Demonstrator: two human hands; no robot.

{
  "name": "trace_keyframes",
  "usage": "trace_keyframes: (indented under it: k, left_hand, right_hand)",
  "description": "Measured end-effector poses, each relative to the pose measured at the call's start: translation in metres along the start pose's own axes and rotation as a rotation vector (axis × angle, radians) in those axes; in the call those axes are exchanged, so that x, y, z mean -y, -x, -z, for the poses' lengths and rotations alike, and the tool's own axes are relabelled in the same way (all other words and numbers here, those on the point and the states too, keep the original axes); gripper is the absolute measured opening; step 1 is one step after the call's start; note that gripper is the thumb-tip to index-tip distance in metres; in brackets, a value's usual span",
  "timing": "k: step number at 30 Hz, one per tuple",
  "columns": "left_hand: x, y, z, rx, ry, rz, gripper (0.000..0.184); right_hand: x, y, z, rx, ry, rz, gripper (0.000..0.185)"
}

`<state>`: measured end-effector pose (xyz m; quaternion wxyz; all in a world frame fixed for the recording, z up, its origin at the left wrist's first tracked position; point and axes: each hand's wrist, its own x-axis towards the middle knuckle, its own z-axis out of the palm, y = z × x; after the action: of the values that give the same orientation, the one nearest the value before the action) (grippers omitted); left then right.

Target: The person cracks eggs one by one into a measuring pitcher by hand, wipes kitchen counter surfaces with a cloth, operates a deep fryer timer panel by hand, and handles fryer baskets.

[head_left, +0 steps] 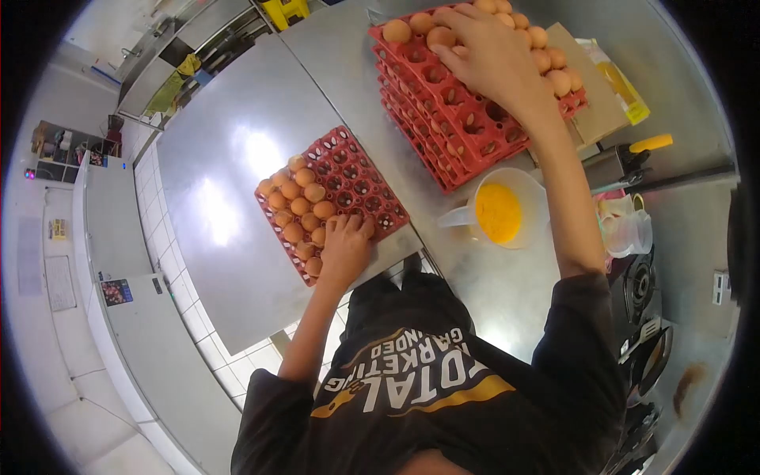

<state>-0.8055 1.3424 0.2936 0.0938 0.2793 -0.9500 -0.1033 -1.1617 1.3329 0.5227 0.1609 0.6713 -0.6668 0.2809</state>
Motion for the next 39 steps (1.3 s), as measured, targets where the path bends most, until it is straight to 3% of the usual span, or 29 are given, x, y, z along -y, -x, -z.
trace_keyframes:
  k: [5, 7, 13, 19, 21, 25, 27, 30, 32, 33, 35, 39]
  left_hand:
    - [-0.010, -0.001, 0.005, -0.088, 0.027, 0.035, 0.037]
    - [-0.012, -0.001, 0.014, -0.132, 0.078, 0.025, 0.039]
    - [-0.018, -0.002, 0.018, -0.205, 0.140, 0.081, 0.043]
    - [-0.045, -0.029, 0.025, -0.240, 0.185, -0.069, 0.040]
    - [-0.059, -0.038, 0.028, -0.269, 0.242, -0.149, 0.042]
    - [-0.090, -0.051, 0.022, -0.245, 0.365, -0.260, 0.043]
    - [-0.107, -0.055, 0.018, -0.231, 0.419, -0.379, 0.048]
    - [-0.128, -0.061, 0.013, -0.215, 0.454, -0.482, 0.051]
    - [-0.138, -0.065, 0.012, -0.168, 0.452, -0.523, 0.052]
    - [-0.142, -0.067, 0.011, -0.138, 0.440, -0.556, 0.053]
    - [-0.148, -0.072, 0.007, -0.111, 0.425, -0.578, 0.053]
    - [-0.154, -0.073, 0.000, -0.068, 0.390, -0.598, 0.053]
  right_hand:
    - [-0.025, -0.063, -0.064, 0.016, 0.079, 0.183, 0.026]
    - [-0.024, -0.080, -0.075, 0.286, 0.025, 0.012, 0.026]
    - [-0.025, -0.089, -0.075, 0.357, -0.003, 0.044, 0.030]
    - [-0.004, -0.077, -0.060, 0.277, -0.010, -0.174, 0.037]
    - [-0.002, -0.037, -0.026, -0.033, -0.344, -0.026, 0.040]
    - [0.007, 0.102, 0.024, 0.063, -1.040, -0.457, 0.036]
    - [0.024, 0.173, 0.041, -0.009, -1.251, -0.681, 0.042]
    - [0.046, 0.263, 0.030, -0.194, -1.069, -0.829, 0.051]
    - [0.068, 0.299, 0.030, -0.269, -0.615, -0.967, 0.053]
    - [0.075, 0.309, 0.031, -0.275, -0.610, -0.983, 0.053]
    - [0.086, 0.321, 0.030, -0.229, -0.101, -0.761, 0.051]
    - [0.092, 0.336, 0.007, -0.256, -0.087, -0.812, 0.050]
